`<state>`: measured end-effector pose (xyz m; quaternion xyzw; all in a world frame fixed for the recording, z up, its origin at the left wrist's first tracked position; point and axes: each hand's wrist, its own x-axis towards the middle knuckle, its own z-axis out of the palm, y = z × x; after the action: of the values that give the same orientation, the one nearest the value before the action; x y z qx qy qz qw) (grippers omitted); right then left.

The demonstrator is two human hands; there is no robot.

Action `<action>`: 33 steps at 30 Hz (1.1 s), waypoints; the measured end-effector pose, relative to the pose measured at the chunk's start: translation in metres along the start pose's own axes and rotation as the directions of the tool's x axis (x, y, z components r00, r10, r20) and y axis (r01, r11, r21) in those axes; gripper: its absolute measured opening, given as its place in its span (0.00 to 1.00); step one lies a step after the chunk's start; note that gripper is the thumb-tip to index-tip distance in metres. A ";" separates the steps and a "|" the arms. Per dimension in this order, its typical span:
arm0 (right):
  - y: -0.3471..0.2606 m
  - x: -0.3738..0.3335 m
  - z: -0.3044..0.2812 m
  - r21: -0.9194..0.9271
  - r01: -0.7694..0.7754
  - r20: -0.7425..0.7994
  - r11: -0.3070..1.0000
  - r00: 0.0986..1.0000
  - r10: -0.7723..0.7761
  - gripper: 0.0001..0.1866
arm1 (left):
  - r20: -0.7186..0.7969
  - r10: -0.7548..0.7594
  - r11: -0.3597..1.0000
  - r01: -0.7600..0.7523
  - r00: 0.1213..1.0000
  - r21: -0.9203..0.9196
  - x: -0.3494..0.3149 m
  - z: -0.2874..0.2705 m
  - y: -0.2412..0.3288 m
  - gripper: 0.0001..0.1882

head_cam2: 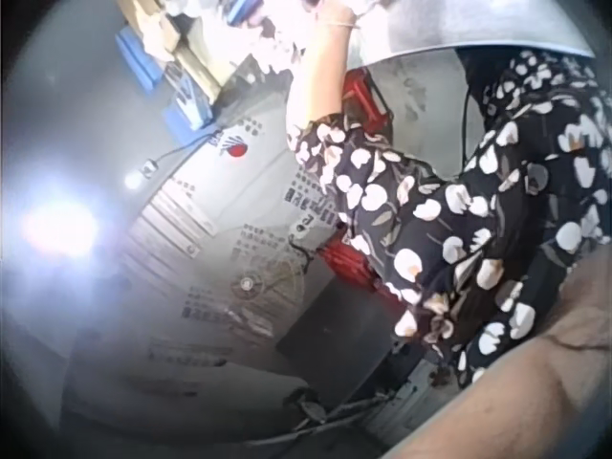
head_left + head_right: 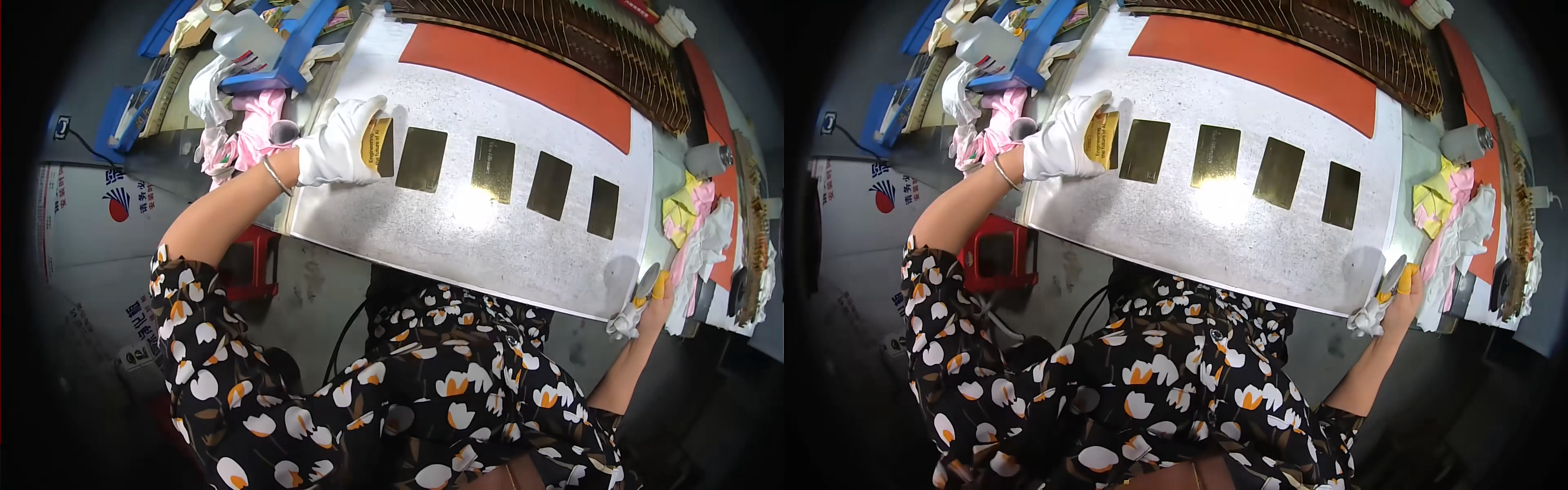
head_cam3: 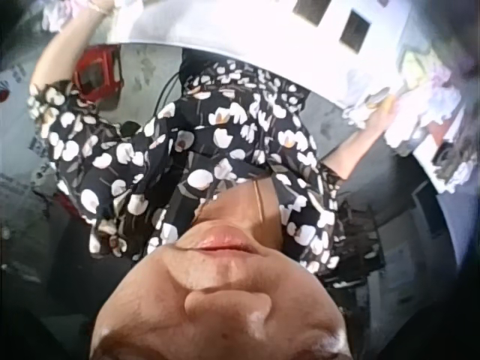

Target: The person cleans several small rectangular metal plates on a workbench. They apply liquid from a bottle onto a yellow sponge and wipe each plate individually, then place the cleaned plates into a stack. The process is repeated for multiple plates throughout the video.

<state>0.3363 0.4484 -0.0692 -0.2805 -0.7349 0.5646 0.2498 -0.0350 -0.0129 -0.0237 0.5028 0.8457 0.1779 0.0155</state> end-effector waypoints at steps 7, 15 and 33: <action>0.005 0.001 -0.005 0.104 -0.015 0.043 0.995 0.999 0.010 0.09 | 0.176 -0.071 0.898 -0.014 0.982 0.440 0.012 -0.029 0.063 0.33; 0.013 0.004 -0.008 0.073 -0.029 -0.036 0.997 0.999 0.032 0.10 | -0.173 0.095 0.992 -0.107 0.980 -0.061 -0.007 -0.023 0.024 0.35; 0.008 0.008 -0.012 0.028 -0.060 0.036 0.998 0.998 0.059 0.10 | 0.115 0.008 0.797 0.063 0.993 -0.601 -0.022 -0.035 -0.007 0.31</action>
<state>0.3401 0.4637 -0.0735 -0.2885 -0.7222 0.5873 0.2243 -0.0376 -0.0444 0.0032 0.4685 0.7501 0.4092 0.2245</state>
